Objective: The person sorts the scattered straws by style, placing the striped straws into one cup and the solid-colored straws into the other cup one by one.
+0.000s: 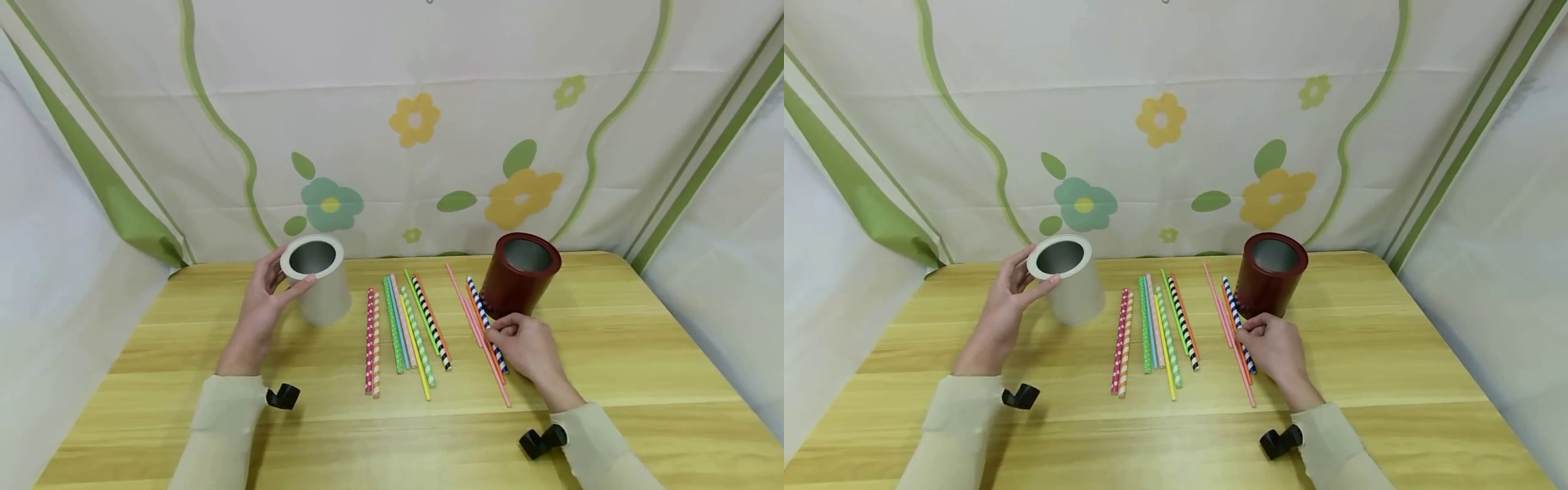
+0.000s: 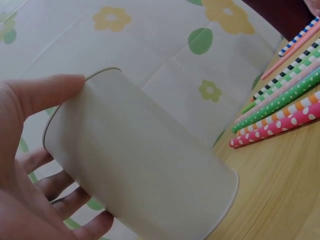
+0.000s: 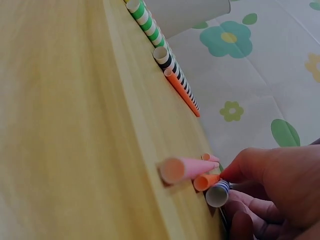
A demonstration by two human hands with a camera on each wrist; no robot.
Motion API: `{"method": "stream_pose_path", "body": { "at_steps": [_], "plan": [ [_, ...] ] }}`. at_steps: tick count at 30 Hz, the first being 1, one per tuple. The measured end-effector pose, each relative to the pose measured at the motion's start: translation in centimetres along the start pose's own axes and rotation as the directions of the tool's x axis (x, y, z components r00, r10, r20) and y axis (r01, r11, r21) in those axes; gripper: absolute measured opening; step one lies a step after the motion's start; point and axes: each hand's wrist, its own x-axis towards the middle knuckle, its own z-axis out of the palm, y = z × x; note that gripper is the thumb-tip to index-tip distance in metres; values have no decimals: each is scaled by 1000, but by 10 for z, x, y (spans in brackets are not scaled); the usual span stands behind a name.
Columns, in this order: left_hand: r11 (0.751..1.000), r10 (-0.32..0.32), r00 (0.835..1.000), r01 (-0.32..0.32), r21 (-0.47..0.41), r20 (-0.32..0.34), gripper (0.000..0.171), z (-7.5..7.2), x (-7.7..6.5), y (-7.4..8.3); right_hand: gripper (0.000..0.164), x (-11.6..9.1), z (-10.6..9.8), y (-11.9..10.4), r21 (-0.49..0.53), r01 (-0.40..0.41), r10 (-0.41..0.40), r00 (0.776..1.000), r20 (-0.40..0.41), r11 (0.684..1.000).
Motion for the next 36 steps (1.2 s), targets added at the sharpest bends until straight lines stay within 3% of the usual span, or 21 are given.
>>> {"method": "stream_pose_path", "body": {
  "at_steps": [18, 30, 36],
  "plan": [
    [1000, -16, 1000, 16, 13, 3, 92, -3, -2, 1, 26, 1, -2, -7, -43, 31, -30, 999, 25, 999],
    [1000, -3, 1000, 3, 17, -9, 90, -3, -2, -2, 27, -3, -13, -11, 50, -5, 0, 995, 99, 999],
    [1000, 5, 1000, -4, 17, -25, 88, 0, 0, -2, 23, -9, -20, -20, 120, 41, -54, 993, 109, 992]
  ]
}}
